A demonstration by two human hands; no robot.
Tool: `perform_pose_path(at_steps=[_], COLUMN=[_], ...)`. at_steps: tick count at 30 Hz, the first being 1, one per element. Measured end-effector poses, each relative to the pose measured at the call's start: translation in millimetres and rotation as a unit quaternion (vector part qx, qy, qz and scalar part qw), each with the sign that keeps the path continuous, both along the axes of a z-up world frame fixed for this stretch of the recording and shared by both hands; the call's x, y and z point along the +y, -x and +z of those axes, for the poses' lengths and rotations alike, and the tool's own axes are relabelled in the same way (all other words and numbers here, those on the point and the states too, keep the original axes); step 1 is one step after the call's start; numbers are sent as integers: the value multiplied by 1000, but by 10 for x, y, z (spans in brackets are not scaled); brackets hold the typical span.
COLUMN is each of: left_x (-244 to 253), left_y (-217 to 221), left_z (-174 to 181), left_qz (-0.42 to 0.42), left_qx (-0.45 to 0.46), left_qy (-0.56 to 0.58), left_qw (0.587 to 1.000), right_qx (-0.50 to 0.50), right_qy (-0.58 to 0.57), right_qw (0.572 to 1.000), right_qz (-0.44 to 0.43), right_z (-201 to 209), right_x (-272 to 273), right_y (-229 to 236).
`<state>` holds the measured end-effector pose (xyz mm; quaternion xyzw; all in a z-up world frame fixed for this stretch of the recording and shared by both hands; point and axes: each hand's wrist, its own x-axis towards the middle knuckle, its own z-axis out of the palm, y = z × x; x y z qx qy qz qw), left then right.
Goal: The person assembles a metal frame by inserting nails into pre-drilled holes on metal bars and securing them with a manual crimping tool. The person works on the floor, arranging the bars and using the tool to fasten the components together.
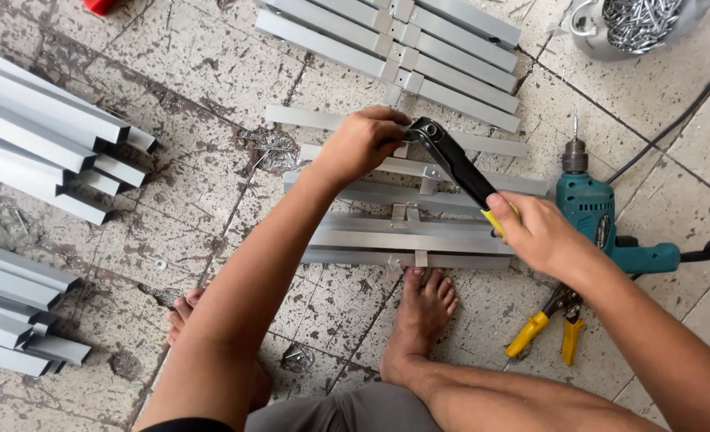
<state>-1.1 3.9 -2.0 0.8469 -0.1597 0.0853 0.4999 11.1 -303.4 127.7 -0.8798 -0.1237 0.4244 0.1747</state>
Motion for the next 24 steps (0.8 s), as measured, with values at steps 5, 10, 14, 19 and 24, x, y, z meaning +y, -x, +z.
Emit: perform_pose_path(at_steps=[5,10,14,19,24], left_x=[-93,-833,-1193,-1669,-1691], left_y=[114,632,114,-92,19], left_z=[43,508,804,385,417], left_qz=[20,282,292,259,240], left_qx=[7,146,425,317,273], left_qy=[-3,294,470,745,757], left_qw=[1000,901,717,527,543], right_qx=[-13,-89,-134,-81,133], right_qy=[3,-4,-15,0,280], right_qw=[1000,996,991,997,945], right_qz=[0,-3,-12,-9,107], right_z=[55,-250,-345,-265,922], right_x=[57,-20,43,36,697], right_y=[-47,36,23,-59,-416])
